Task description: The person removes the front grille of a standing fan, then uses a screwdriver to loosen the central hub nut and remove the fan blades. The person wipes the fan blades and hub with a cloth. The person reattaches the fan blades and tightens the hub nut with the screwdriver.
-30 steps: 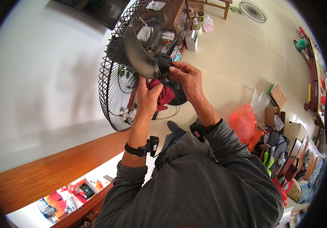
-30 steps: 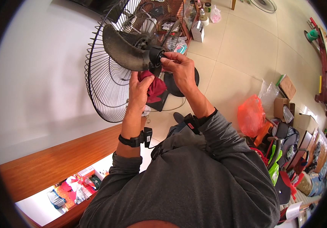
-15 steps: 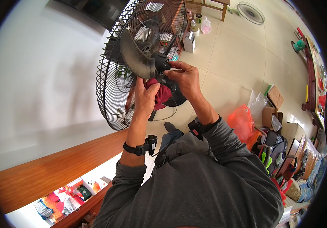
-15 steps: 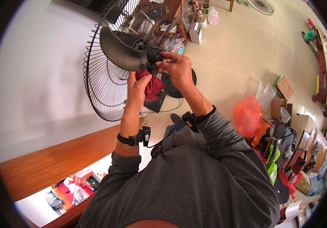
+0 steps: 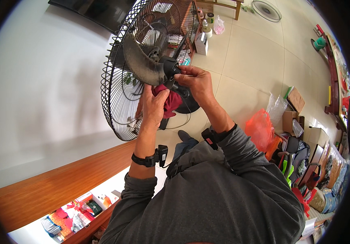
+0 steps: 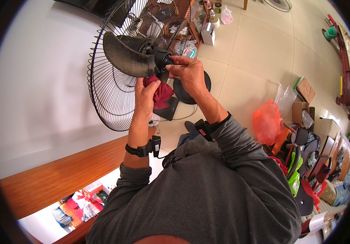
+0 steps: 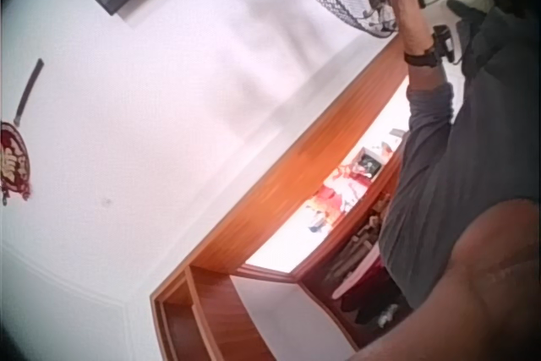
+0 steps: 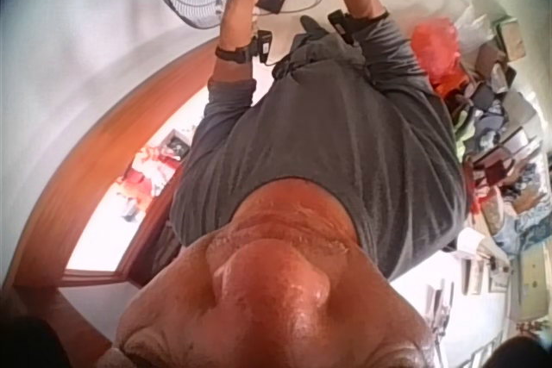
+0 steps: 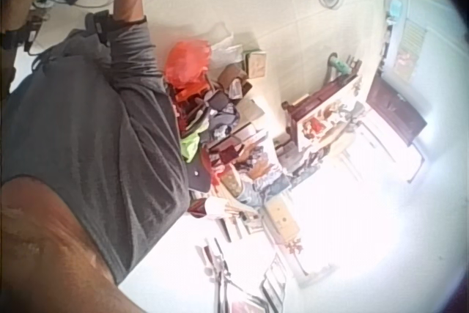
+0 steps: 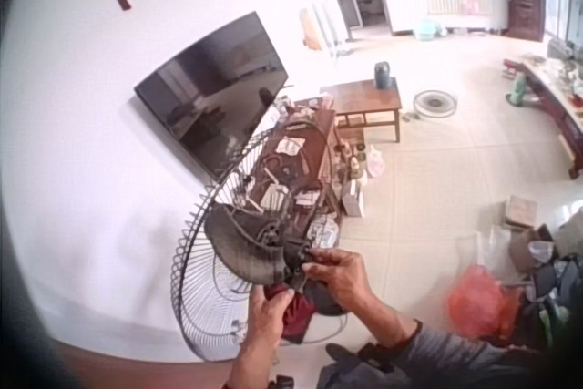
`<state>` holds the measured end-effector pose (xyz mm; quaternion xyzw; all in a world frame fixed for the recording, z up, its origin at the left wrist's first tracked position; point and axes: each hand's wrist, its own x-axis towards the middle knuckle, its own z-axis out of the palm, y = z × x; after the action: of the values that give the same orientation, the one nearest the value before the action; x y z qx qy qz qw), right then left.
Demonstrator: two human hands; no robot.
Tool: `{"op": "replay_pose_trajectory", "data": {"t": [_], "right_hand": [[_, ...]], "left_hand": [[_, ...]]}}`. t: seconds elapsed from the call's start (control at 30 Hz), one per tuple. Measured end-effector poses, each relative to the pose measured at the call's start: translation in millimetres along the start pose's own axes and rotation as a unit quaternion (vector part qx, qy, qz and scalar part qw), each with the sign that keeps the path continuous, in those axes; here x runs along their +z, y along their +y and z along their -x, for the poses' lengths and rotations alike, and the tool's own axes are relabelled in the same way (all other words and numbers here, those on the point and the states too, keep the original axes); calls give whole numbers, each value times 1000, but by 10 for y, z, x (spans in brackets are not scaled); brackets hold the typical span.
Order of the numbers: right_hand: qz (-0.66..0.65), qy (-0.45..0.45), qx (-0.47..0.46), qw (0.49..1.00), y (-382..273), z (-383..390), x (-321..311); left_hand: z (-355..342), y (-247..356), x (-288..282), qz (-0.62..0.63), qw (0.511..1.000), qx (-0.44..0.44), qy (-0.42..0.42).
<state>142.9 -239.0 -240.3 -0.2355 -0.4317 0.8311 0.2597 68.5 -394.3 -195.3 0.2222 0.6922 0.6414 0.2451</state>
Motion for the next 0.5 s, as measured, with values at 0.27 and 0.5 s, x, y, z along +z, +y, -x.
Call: {"op": "replay_pose_trajectory", "data": {"t": [0.27, 0.5], "right_hand": [[29, 18, -9, 999, -33, 30, 49], [-5, 30, 40, 999, -50, 0, 40]], "left_hand": [[-8, 5, -6, 2, 1000, -28, 2], [-5, 0, -14, 1, 1000, -28, 0]]}}
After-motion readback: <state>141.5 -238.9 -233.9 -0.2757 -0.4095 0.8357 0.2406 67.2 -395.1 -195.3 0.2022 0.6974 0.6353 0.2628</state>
